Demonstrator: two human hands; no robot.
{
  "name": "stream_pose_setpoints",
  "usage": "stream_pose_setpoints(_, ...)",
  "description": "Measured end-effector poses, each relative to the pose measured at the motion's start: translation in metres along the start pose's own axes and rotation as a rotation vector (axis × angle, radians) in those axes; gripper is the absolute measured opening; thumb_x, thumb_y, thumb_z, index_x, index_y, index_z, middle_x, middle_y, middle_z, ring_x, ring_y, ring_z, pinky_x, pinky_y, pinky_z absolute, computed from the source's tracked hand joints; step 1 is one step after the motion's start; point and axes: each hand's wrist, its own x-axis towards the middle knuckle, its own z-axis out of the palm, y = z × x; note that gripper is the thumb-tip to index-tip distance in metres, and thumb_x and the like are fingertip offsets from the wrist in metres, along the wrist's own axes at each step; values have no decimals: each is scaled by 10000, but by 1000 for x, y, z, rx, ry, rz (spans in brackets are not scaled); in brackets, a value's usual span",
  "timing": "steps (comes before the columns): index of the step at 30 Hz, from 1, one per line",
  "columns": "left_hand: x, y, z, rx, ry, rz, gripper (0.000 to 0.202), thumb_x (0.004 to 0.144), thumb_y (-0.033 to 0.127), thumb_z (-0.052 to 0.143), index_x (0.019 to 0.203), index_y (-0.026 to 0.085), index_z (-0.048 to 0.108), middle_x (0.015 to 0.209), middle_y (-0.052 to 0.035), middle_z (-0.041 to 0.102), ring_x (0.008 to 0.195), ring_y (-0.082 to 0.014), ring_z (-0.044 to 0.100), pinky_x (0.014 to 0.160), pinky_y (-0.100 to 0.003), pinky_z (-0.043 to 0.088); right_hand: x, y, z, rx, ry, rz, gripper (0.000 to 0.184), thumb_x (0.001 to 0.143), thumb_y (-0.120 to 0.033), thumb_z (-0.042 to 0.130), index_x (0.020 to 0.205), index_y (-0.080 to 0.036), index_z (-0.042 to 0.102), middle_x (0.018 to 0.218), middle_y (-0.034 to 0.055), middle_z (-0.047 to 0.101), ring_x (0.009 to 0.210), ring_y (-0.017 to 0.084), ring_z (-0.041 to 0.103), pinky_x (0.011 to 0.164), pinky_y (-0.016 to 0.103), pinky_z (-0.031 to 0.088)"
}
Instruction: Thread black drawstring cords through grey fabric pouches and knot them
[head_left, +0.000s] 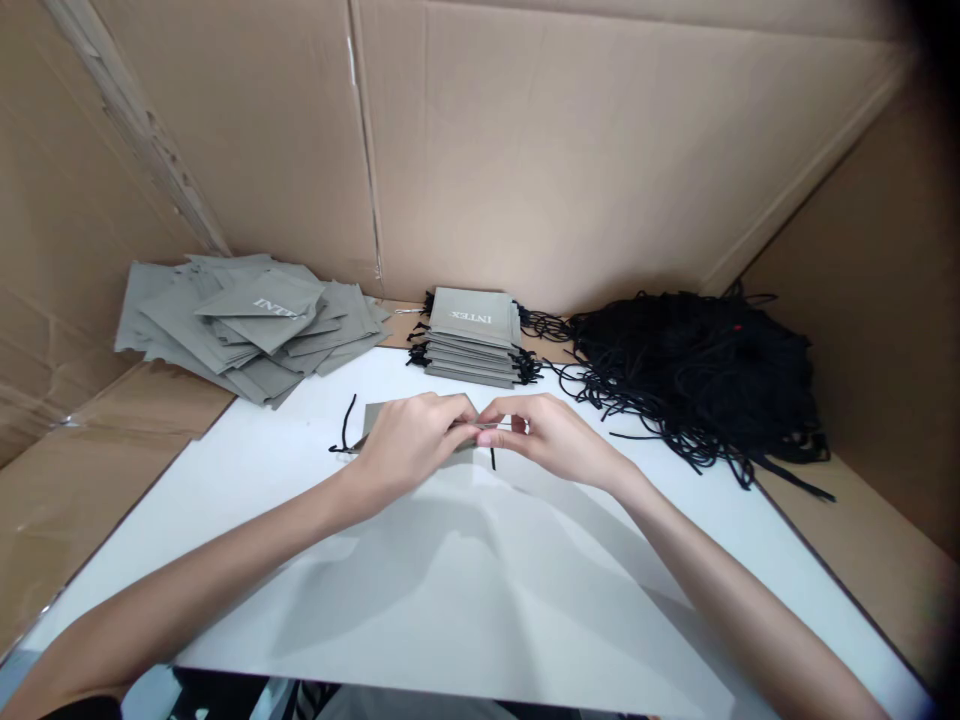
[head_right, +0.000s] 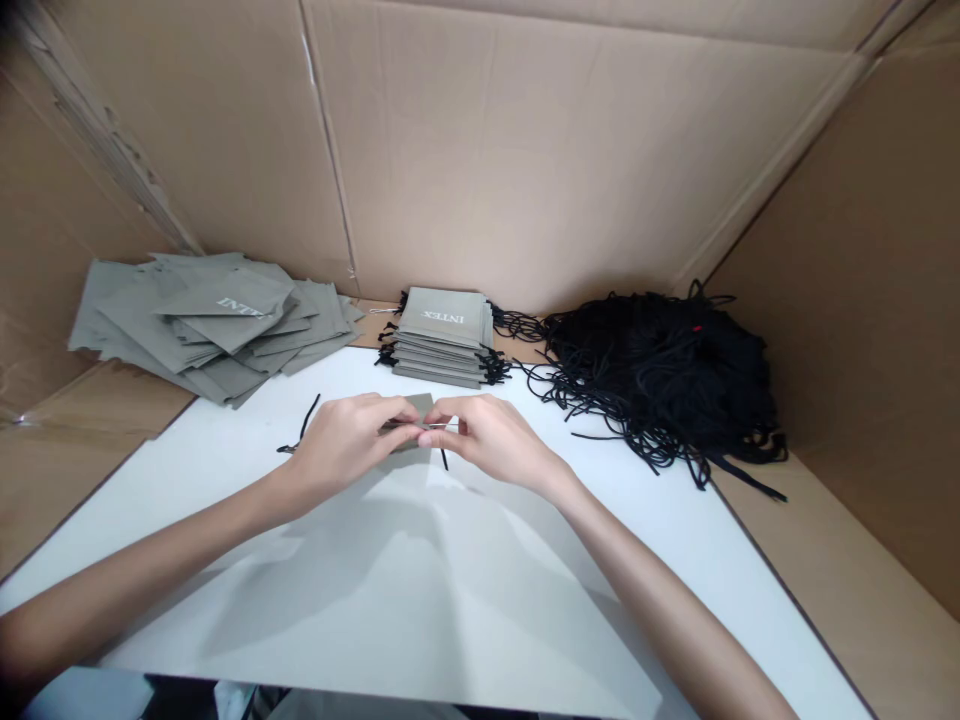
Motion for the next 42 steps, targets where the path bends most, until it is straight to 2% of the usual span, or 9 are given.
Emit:
stream_pose_setpoints(4,10,-7,-30,-154,-6,26,270,804,440,767,965,230,714,1013,-6,761,951,-228,695,781,-291,513,2,14,-4,107,32,-7,356,921,-494,606,844,-175,744,725,8,671,602,114,470,585,239,349)
stream_pose_setpoints(9,18,-30,-86,-283,176,-77,335,942,487,582,1029,194,720,1065,-53,752,992,-212,685,796,-266,531,-2,30,-24,242,112,53,409,866,-536,649,773,-144,724,680,24,632,594,119,465,536,252,318)
stream_pose_setpoints(11,17,-39,-101,-281,148,-68,351,948,497,566,1010,195,731,1027,-51,758,938,-200,691,798,-261,535,-2,34,-30,288,136,73,418,838,-543,676,750,-136,716,670,28,622,584,116,452,523,257,306)
stream_pose_setpoints(13,15,-44,-107,-253,25,-63,351,937,512,570,994,211,743,998,-41,761,883,-194,693,750,-248,537,-2,35,-34,309,165,97,423,820,-546,690,742,-132,715,660,24,611,551,102,407,500,260,281)
stream_pose_setpoints(17,13,-47,-104,-183,-232,-41,278,895,488,625,881,242,756,931,-6,747,799,-174,680,641,-211,493,-3,34,-39,307,192,143,417,821,-544,686,730,-137,710,586,-10,539,482,76,297,460,267,216)
stream_pose_setpoints(21,15,-48,-96,-125,-314,-17,328,912,420,587,694,197,689,672,23,639,560,-122,549,506,-209,371,-4,33,-43,295,224,166,419,821,-547,678,690,-149,694,490,-56,383,454,71,241,446,266,191)
stream_pose_setpoints(31,9,-51,-95,45,-143,-29,276,928,445,597,886,237,773,601,59,658,588,-128,578,621,-204,381,-5,37,-50,312,198,195,447,812,-560,674,638,-149,653,477,-58,362,449,68,260,439,260,186)
stream_pose_setpoints(40,6,-58,-98,179,-105,-19,211,936,411,607,914,291,779,561,71,639,517,-124,541,593,-221,354,-5,47,-52,358,159,222,435,810,-549,691,652,-147,641,512,-43,427,466,69,286,452,258,192)
stream_pose_setpoints(42,4,-64,-97,149,-54,-7,196,911,429,639,893,299,784,553,67,642,503,-133,545,598,-232,374,-5,46,-53,365,162,226,429,806,-542,696,648,-147,638,521,-39,440,469,69,293,456,260,195)
